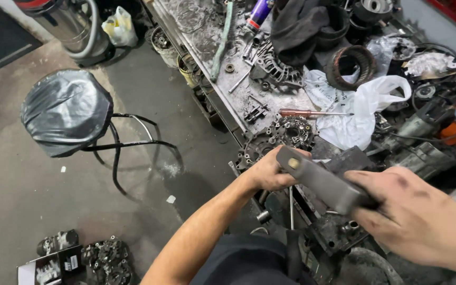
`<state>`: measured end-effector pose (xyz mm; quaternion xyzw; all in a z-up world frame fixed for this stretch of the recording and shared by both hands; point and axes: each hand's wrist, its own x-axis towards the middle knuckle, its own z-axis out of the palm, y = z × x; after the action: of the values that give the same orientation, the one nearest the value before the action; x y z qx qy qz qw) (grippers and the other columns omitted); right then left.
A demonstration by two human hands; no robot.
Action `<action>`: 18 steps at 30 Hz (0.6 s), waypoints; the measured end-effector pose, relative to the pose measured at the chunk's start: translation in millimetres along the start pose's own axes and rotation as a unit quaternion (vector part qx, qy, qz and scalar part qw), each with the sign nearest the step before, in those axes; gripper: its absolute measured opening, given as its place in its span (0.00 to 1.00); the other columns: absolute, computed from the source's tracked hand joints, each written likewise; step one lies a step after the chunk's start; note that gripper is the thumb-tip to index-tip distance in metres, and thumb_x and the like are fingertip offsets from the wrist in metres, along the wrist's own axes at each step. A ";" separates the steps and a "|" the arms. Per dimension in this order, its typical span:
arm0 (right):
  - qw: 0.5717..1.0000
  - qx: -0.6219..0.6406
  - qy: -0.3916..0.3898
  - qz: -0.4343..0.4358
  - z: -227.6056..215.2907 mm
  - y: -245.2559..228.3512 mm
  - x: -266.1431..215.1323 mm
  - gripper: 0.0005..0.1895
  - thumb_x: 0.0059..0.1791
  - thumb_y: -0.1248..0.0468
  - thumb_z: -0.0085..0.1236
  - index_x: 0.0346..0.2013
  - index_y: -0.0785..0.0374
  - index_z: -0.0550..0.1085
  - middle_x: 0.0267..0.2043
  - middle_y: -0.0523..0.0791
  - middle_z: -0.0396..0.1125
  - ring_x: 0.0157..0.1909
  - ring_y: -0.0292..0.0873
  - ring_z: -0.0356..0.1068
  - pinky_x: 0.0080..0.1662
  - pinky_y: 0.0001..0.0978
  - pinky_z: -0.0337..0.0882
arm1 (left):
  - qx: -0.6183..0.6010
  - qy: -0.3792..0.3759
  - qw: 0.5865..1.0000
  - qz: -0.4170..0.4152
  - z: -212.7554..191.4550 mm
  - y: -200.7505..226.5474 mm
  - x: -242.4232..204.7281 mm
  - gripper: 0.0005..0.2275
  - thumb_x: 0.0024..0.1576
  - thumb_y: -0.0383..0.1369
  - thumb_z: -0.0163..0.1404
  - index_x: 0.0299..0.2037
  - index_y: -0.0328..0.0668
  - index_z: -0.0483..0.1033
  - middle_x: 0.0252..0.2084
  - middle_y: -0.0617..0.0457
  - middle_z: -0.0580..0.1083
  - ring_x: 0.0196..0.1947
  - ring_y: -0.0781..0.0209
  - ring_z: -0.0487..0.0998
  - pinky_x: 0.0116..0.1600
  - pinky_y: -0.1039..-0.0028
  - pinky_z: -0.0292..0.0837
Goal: The person uses a hammer and a screwdriver to work on a circular mechanical component, likely a clutch plate, on a cluttered workbench. They strike the part with the hammer and use the screwdriver to pry or adjust internal elements. The person also wipes their hands with a rag and handles a brush during the process.
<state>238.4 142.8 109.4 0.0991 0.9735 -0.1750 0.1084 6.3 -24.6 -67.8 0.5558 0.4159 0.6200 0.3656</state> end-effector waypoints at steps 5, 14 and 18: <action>0.962 -0.146 -0.228 0.037 -10.7 -16.0 31.1 0.24 0.54 0.45 0.45 0.66 0.27 0.70 0.58 0.37 0.67 0.58 0.44 0.64 0.59 0.35 0.69 | 0.009 0.000 1.000 -0.025 2.0 46.0 13.1 0.12 0.56 0.34 0.58 0.46 0.37 0.78 0.34 0.59 0.75 0.34 0.69 0.74 0.42 0.75 0.71; 0.948 -0.013 -0.026 0.318 -13.2 -10.3 -27.1 0.22 0.45 0.43 0.65 0.48 0.48 0.83 0.35 0.43 0.74 0.44 0.39 0.71 0.48 0.35 0.75 | 0.028 -0.006 0.997 -0.073 5.2 65.9 35.6 0.15 0.64 0.40 0.50 0.37 0.34 0.80 0.25 0.58 0.73 0.26 0.69 0.71 0.34 0.75 0.67; 0.943 0.090 0.177 0.265 75.9 80.5 -97.2 0.21 0.43 0.50 0.73 0.47 0.55 0.83 0.28 0.44 0.73 0.27 0.40 0.70 0.34 0.36 0.72 | 0.059 -0.061 0.994 -0.063 6.3 31.6 44.3 0.15 0.61 0.39 0.48 0.30 0.36 0.80 0.18 0.59 0.72 0.18 0.68 0.69 0.25 0.75 0.64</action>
<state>363.4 174.2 38.0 0.3926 0.8957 -0.2062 -0.0330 7.7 4.4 -21.4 0.5859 0.4629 0.5353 0.3948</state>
